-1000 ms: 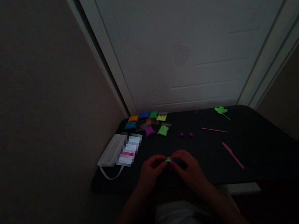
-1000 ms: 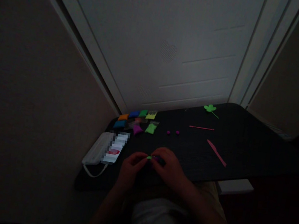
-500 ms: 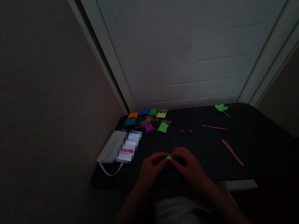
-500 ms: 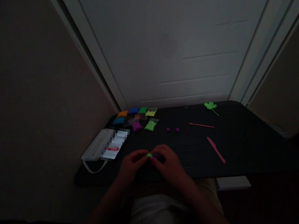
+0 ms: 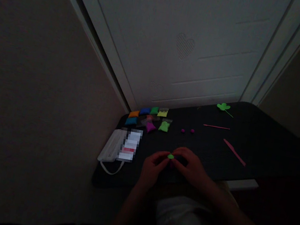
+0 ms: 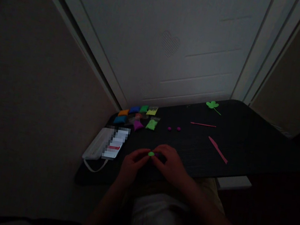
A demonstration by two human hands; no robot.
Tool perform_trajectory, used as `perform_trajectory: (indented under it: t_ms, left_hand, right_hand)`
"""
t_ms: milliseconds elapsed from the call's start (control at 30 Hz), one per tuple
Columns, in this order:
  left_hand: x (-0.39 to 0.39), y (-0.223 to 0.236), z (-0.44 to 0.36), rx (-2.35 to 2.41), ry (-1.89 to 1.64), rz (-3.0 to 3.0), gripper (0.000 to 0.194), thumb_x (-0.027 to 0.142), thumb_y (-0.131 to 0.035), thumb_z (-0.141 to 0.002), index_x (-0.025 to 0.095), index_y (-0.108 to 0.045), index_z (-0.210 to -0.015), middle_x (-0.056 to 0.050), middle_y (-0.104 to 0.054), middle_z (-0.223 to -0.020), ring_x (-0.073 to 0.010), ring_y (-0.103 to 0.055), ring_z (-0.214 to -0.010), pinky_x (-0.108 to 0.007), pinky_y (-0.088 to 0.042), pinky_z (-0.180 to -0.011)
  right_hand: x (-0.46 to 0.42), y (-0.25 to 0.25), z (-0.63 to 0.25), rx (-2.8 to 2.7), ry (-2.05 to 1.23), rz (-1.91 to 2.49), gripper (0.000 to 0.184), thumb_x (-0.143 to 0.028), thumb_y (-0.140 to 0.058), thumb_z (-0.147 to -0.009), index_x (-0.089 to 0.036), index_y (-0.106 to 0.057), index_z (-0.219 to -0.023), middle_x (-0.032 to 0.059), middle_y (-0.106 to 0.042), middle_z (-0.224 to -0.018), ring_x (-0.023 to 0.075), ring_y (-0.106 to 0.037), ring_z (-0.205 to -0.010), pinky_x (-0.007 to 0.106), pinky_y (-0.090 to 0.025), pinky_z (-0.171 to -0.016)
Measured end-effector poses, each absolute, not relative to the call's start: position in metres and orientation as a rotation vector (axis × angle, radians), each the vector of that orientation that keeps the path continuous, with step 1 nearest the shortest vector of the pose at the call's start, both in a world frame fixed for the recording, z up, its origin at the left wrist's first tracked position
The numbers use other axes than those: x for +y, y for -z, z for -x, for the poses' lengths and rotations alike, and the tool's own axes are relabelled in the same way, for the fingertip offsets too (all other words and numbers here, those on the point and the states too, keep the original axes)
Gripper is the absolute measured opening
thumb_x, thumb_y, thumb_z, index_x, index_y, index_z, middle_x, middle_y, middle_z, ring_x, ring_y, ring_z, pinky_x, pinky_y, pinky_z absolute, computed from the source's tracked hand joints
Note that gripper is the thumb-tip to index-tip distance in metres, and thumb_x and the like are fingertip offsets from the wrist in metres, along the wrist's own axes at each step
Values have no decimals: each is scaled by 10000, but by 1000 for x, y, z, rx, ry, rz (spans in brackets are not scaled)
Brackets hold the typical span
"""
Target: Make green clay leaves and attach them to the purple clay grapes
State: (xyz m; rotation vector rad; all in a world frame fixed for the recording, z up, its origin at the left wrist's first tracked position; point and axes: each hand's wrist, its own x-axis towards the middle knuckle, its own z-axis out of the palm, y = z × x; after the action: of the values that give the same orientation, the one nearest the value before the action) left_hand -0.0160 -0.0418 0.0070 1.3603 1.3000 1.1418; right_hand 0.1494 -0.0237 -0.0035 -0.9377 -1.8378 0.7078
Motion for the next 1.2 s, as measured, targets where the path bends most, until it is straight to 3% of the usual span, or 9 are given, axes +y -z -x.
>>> perform_trajectory:
  t_ms: [1200]
  left_hand:
    - [-42, -4, 15, 1331, -1123, -1503, 255, 318, -609, -717, 202, -636, -943, -45, -652, -913, -187, -598, -852, -293, -450, -771]
  right_hand:
    - [-26, -2, -150, -1845, -730, 931, 145, -261, -559, -797, -222, -602, -931, 46, -613, -947, 175, -563, -915, 339, -439, -834]
